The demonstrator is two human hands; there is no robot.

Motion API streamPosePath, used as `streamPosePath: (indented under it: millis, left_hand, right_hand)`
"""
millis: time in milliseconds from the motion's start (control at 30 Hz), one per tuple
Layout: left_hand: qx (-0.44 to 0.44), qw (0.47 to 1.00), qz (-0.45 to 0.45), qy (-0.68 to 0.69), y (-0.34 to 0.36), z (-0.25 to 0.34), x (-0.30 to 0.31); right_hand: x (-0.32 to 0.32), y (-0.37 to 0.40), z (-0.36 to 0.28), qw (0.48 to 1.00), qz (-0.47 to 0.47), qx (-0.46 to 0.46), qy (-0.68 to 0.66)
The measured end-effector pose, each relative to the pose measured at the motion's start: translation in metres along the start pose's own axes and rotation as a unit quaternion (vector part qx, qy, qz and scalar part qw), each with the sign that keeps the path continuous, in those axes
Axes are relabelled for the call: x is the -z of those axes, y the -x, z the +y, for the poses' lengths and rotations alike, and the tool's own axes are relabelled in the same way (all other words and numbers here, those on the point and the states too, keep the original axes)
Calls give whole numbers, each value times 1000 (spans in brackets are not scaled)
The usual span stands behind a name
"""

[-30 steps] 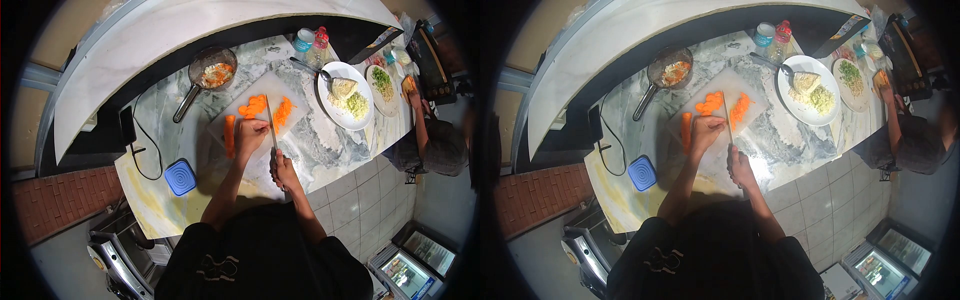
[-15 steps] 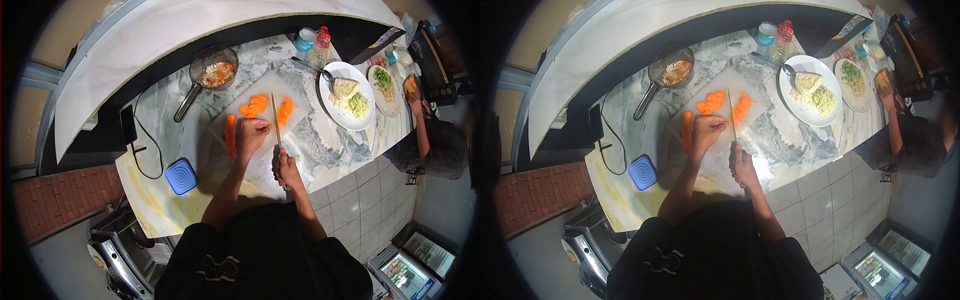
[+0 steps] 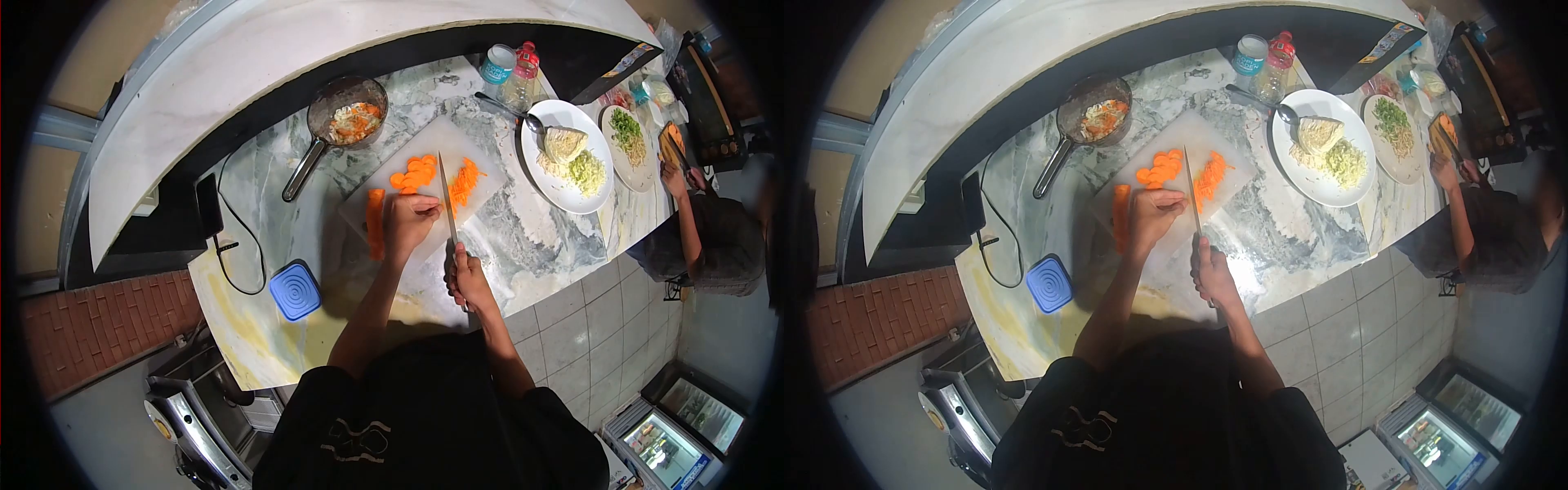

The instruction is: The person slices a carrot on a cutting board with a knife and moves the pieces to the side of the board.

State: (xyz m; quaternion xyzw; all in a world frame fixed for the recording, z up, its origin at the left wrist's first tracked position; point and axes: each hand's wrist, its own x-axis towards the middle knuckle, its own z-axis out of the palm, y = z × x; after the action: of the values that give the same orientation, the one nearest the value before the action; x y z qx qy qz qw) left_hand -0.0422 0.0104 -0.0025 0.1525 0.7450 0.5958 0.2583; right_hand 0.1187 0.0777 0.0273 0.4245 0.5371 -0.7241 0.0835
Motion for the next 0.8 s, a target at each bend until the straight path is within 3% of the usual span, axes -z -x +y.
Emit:
streamPosePath:
  millis: [400,800]
  left_hand:
    - [-1,1000,-2,11,-1,-4,-1]
    - [-9,1000,-5,-3,1,1,1]
  right_hand:
    - [-4,-2,1,998,42,32,35]
    - [-3,-5,6,999,4,30,42]
